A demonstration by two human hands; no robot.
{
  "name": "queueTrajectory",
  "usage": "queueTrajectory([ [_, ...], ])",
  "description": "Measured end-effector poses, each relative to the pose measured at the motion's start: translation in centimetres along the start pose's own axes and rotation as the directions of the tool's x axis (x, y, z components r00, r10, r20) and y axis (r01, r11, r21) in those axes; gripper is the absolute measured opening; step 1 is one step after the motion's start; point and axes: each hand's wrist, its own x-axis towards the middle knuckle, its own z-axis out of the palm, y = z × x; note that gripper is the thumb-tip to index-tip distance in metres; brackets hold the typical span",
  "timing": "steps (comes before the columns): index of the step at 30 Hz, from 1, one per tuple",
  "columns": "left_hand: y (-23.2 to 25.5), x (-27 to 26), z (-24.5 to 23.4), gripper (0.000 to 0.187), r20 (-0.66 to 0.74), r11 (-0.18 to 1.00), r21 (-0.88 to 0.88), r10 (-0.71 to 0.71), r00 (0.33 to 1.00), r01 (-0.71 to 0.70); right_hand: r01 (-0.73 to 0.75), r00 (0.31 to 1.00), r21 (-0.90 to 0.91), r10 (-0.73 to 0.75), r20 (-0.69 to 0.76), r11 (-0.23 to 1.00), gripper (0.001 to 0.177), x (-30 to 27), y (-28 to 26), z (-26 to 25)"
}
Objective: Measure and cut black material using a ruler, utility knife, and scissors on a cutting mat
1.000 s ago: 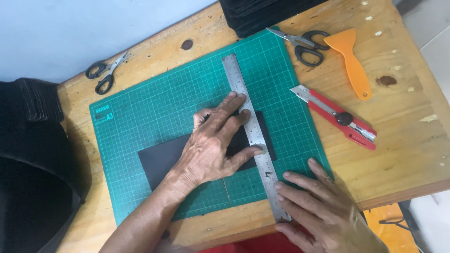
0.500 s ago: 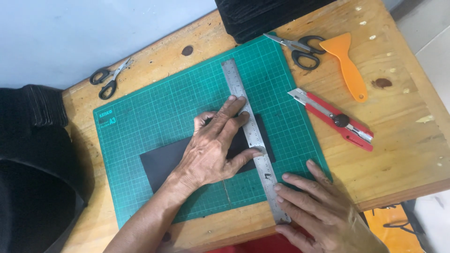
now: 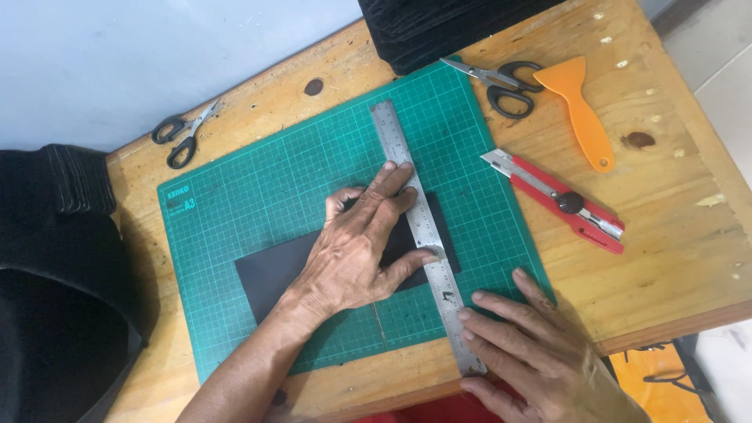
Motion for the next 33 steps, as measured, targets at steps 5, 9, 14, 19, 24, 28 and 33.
queueTrajectory([
  [5, 0.06, 0.09, -0.1, 0.068, 0.01, 1.0, -0.001, 0.001, 1.0, -0.001, 0.012, 1.0, -0.013, -0.012, 0.0, 1.0, 0.033, 0.02, 0.01, -0.09],
  [9, 0.04, 0.11, -0.13, 0.068, 0.017, 1.0, -0.01, 0.004, 1.0, -0.004, 0.005, 1.0, -0.014, -0.005, 0.021, 1.0, 0.034, 0.09, -0.08, -0.23],
  [14, -0.02, 0.1, -0.12, 0.069, 0.033, 1.0, -0.008, -0.004, 0.999, 0.004, 0.003, 1.0, -0.016, -0.003, 0.023, 1.0, 0.032, 0.12, -0.06, -0.29],
  [19, 0.01, 0.05, -0.09, 0.067, 0.016, 1.0, -0.018, 0.004, 1.0, -0.003, 0.0, 1.0, -0.013, 0.001, 0.023, 1.0, 0.034, 0.01, -0.07, -0.21],
  [24, 0.01, 0.07, -0.03, 0.068, 0.006, 1.0, -0.014, 0.001, 1.0, -0.001, -0.009, 1.0, -0.015, 0.009, 0.027, 1.0, 0.031, 0.28, -0.16, -0.47],
  [28, -0.04, 0.04, 0.08, 0.068, -0.023, 1.0, -0.013, 0.011, 1.0, -0.011, 0.0, 1.0, -0.018, 0.0, 0.012, 1.0, 0.036, 0.02, -0.04, -0.24],
  [33, 0.14, 0.13, -0.07, 0.065, -0.023, 1.0, -0.012, 0.012, 1.0, -0.012, -0.006, 1.0, -0.015, 0.006, 0.006, 1.0, 0.034, 0.1, -0.15, -0.25],
])
